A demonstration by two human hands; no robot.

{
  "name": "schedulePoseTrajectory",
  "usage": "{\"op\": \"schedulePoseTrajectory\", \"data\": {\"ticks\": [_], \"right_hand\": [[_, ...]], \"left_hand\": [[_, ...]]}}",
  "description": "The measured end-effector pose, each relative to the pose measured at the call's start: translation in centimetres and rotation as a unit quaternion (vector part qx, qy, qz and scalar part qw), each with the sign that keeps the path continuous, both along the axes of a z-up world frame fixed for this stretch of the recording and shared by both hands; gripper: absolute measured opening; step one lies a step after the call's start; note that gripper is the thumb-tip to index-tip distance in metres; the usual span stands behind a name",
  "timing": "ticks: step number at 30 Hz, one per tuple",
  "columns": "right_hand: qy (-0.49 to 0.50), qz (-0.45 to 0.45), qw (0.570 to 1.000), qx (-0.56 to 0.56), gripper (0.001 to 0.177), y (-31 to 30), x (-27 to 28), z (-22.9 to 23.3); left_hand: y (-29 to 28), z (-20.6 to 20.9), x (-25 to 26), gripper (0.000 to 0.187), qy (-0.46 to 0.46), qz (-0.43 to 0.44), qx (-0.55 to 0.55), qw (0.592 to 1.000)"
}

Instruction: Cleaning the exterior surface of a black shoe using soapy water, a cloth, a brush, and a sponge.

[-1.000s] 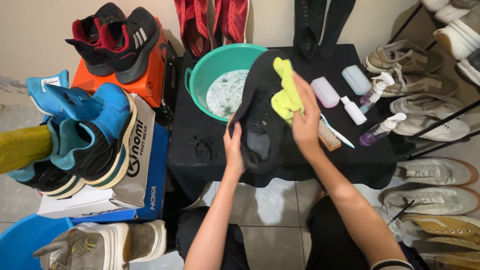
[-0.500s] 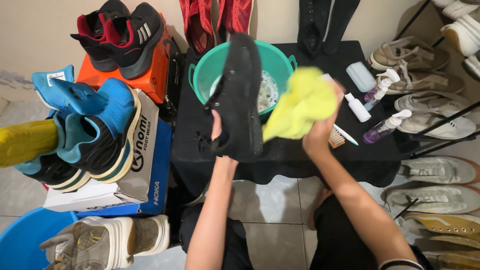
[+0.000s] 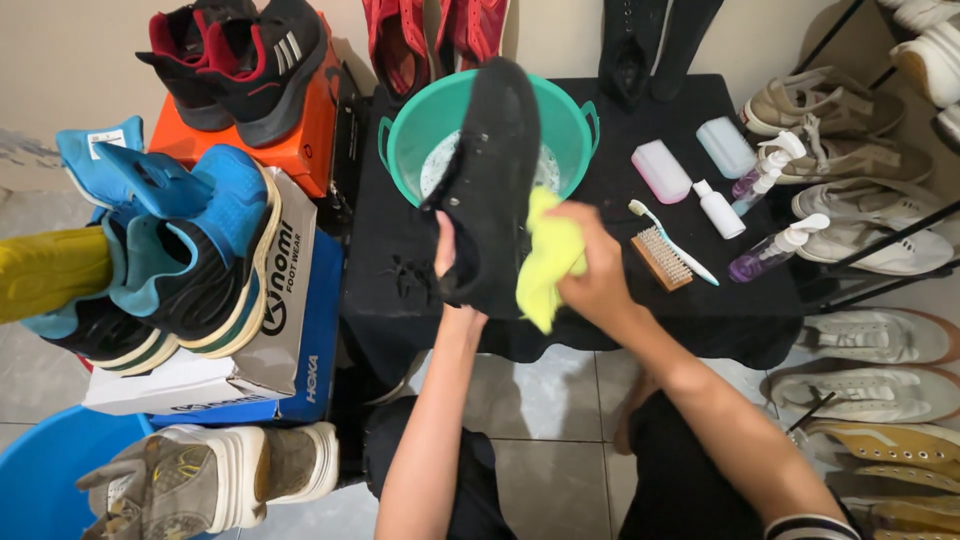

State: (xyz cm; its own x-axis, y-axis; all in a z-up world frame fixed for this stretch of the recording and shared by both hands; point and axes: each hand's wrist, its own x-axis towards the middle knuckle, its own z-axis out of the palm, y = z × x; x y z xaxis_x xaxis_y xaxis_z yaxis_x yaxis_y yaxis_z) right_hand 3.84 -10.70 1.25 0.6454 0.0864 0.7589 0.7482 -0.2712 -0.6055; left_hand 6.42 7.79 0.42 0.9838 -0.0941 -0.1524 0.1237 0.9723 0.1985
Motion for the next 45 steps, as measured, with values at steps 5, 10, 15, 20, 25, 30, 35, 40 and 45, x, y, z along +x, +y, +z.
{"op": "schedulePoseTrajectory", "data": {"ticks": [5,10,15,20,25,30,35,40,45], "right_hand": [[-0.014,0.094,0.993,-0.068,0.037,-1.2,-0.4,-0.9],[-0.011,-0.061,0.997,0.037,0.059,-0.8,-0.5,2.3],[-0.003,-0.039,0.996,0.074,0.052,0.0,0.3,3.6],[-0.017,-0.013,1.0,0.013,0.04,0.6,-1.2,2.2],[-0.044,0.103,0.994,-0.016,0.026,0.4,-3.0,-0.3],[-0.117,0.069,0.991,-0.004,0.025,0.4,-4.0,0.7],[-0.049,-0.021,0.997,-0.052,0.037,0.1,-2.8,0.9],[-0.038,-0.096,0.993,-0.052,0.025,-0.7,-1.6,2.2],[-0.039,-0.152,0.987,0.033,0.038,-2.1,-0.3,3.8]], "left_hand": [[0.0,0.7,-0.4,0.064,0.006,-0.007,-0.001,1.0],[-1.1,1.1,-1.1,0.066,0.007,-0.013,0.026,1.0],[-2.3,1.0,-1.6,0.067,0.016,-0.037,0.088,0.995],[-1.6,2.0,-1.5,0.072,0.031,-0.01,0.024,0.999],[0.7,-1.0,0.7,0.071,0.042,-0.003,-0.013,0.999],[0.1,-0.5,0.5,0.069,0.062,-0.029,-0.005,0.998],[-0.4,0.4,-0.1,0.068,0.079,-0.049,0.0,0.996],[-2.5,3.2,-2.1,0.081,0.094,-0.074,0.221,0.968],[-1.5,1.2,-2.4,0.058,-0.06,0.006,0.497,0.866]]}}
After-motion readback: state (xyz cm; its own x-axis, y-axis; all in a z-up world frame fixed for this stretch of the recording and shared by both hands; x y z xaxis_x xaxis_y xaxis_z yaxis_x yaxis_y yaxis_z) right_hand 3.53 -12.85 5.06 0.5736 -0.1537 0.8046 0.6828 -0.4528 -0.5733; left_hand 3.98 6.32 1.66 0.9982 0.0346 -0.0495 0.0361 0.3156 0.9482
